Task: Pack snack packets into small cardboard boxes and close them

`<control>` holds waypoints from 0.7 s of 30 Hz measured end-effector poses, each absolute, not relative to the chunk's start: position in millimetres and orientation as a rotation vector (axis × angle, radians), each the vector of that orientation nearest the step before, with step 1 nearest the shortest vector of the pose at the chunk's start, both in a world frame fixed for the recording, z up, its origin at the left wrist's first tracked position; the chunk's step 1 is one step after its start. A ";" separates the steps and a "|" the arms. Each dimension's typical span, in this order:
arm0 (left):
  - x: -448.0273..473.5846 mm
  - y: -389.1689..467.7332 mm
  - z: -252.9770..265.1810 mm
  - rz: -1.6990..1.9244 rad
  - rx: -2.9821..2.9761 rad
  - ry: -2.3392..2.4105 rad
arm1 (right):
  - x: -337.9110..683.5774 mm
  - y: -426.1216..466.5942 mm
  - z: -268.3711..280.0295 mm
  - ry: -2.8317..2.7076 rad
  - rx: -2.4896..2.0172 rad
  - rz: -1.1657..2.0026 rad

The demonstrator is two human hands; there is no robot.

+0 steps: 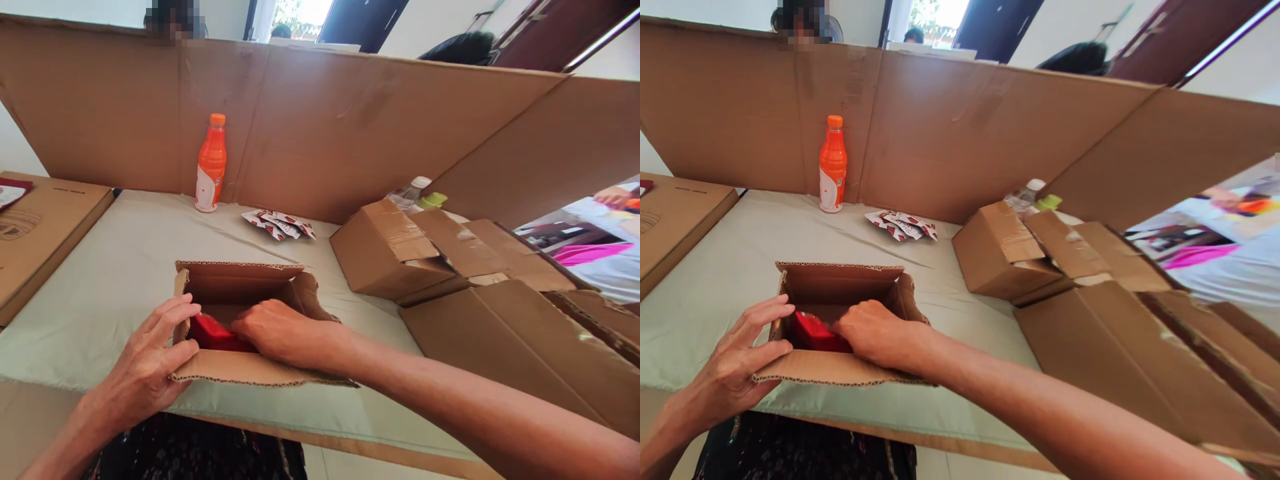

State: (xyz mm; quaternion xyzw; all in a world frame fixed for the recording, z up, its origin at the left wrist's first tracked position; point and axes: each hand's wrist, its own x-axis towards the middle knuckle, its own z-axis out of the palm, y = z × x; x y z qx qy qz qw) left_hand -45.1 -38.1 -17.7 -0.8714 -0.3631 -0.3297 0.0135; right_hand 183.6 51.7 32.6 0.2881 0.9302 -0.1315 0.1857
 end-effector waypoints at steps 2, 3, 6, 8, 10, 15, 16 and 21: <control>-47.0 -37.5 -15.1 -0.974 -2.724 -1.129 | 184.9 51.6 31.4 2.561 0.770 -0.448; -48.2 -37.8 -11.9 -0.943 -2.733 -1.135 | 184.2 52.1 32.4 2.543 0.761 -0.457; -50.0 -42.1 7.1 -0.847 -2.798 -1.162 | 179.3 54.3 38.3 2.516 0.761 -0.407; -47.1 -46.0 23.9 -0.756 -2.841 -1.155 | 175.8 55.4 41.3 2.497 0.760 -0.361; -39.7 -46.8 37.3 -0.651 -2.842 -1.096 | 173.8 55.2 42.1 2.492 0.758 -0.332; -15.5 -27.4 37.7 -0.457 -2.885 -0.917 | 186.3 46.6 46.5 2.605 0.674 -0.349; -12.6 -22.3 35.3 -0.433 -2.924 -0.928 | 193.8 44.8 50.3 2.664 0.671 -0.368; -10.4 -12.5 36.2 -0.173 -3.136 -1.066 | 255.8 74.3 68.5 3.199 1.193 -0.680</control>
